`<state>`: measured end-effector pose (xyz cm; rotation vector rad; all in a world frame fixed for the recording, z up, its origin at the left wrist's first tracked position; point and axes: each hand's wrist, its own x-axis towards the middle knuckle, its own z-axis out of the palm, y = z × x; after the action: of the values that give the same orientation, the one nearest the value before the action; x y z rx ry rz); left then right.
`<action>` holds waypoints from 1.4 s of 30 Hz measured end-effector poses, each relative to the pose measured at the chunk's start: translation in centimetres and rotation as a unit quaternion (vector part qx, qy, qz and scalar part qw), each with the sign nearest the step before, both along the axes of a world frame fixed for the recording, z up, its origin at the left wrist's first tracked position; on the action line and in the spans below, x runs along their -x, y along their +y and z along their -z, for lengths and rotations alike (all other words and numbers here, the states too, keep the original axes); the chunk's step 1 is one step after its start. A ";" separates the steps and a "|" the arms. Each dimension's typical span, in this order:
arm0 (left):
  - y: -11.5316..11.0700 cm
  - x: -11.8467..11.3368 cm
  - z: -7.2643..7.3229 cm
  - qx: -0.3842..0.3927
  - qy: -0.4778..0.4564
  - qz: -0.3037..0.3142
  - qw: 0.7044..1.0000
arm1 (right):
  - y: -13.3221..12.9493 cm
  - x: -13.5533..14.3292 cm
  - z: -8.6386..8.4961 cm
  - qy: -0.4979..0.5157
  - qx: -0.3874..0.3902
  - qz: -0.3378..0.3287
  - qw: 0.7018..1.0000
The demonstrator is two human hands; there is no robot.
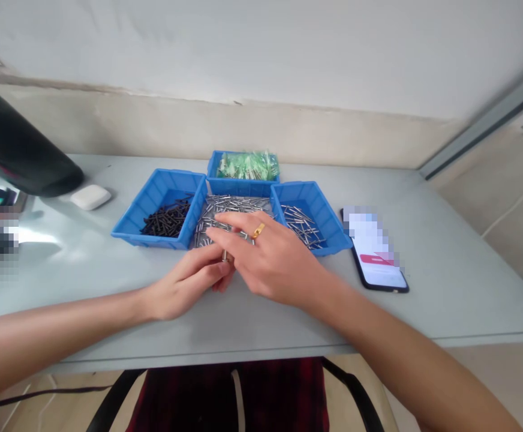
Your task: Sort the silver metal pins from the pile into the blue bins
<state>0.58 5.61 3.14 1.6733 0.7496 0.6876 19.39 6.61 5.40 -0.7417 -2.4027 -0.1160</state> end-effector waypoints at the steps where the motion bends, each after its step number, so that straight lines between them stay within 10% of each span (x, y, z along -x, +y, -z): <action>1: 0.0 0.0 0.0 0.005 0.006 0.007 1.000 | 0.2 -0.1 0.1 -0.007 0.003 -0.004 1.000; 35: 0.7 -0.6 0.4 0.038 -0.092 -0.141 0.985 | 0.3 -0.5 -0.5 -0.018 -0.042 0.085 0.995; 42: 0.5 -0.7 0.1 0.016 -0.085 -0.151 0.985 | 0.4 -0.2 0.0 -0.106 -0.038 -0.002 0.994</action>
<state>1.26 6.12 3.00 1.4645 0.8953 1.0113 19.64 7.02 5.38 -0.7210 -2.5837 -0.2976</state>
